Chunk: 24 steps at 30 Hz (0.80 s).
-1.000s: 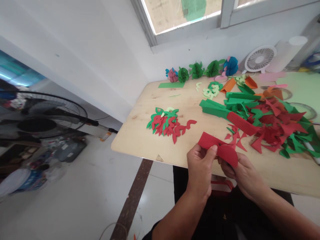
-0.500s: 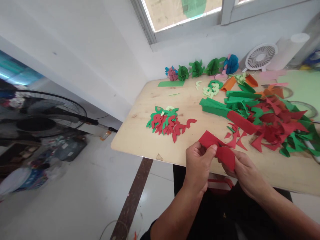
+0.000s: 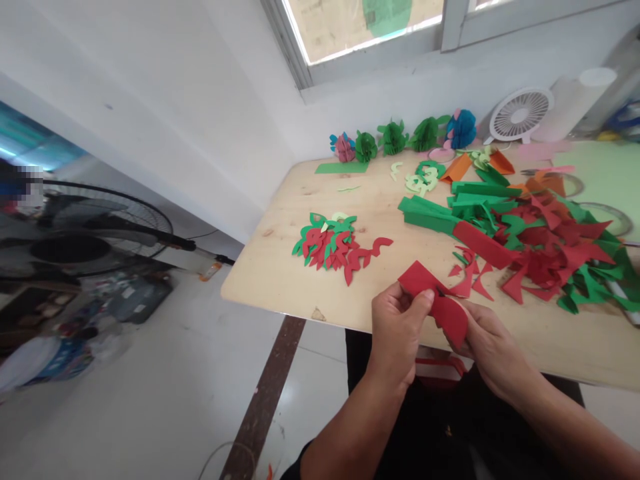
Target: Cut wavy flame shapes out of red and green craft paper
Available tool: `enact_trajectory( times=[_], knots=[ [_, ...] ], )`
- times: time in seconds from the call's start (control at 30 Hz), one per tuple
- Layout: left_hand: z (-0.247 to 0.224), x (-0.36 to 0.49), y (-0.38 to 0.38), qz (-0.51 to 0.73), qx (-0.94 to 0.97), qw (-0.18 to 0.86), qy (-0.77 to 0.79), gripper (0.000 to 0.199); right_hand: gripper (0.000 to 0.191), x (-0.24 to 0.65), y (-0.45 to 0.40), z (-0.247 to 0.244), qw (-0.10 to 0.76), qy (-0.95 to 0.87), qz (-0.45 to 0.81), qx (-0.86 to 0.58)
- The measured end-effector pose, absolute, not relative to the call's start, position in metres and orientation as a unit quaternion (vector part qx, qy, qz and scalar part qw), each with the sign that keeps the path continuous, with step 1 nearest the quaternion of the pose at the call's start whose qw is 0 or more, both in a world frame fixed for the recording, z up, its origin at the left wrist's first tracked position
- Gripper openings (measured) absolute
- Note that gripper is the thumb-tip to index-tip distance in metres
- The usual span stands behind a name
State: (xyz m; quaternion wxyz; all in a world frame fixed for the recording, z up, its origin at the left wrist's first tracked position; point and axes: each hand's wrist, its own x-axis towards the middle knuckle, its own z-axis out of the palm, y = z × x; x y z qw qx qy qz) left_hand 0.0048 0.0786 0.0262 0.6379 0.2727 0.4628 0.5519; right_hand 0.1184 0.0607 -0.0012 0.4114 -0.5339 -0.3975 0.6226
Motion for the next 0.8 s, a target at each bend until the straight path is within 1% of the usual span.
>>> enact_trajectory(
  times=[0.33, 0.47, 0.67, 0.8],
  knots=[
    [0.0273, 0.0038, 0.0777, 0.537, 0.281, 0.646, 0.464, 0.009, 0.043, 0.1176, 0.0615, 0.0069, 0.402, -0.428, 0.602, -0.541],
    [0.0269, 0.0039, 0.0786, 0.542, 0.279, 0.646, 0.460, 0.011, 0.042, 0.1177, 0.0613, 0.0046, 0.394, -0.413, 0.621, -0.537],
    [0.0288, 0.0016, 0.0822, 0.534, 0.280, 0.647, 0.467, 0.008, 0.044, 0.1196, 0.0606, -0.0017, 0.393, -0.386, 0.651, -0.523],
    [0.0300, -0.0016, 0.0848, 0.518, 0.302, 0.656, 0.459, 0.012, 0.044, 0.1208, 0.0612, 0.0000, 0.389, -0.399, 0.652, -0.514]
  ],
)
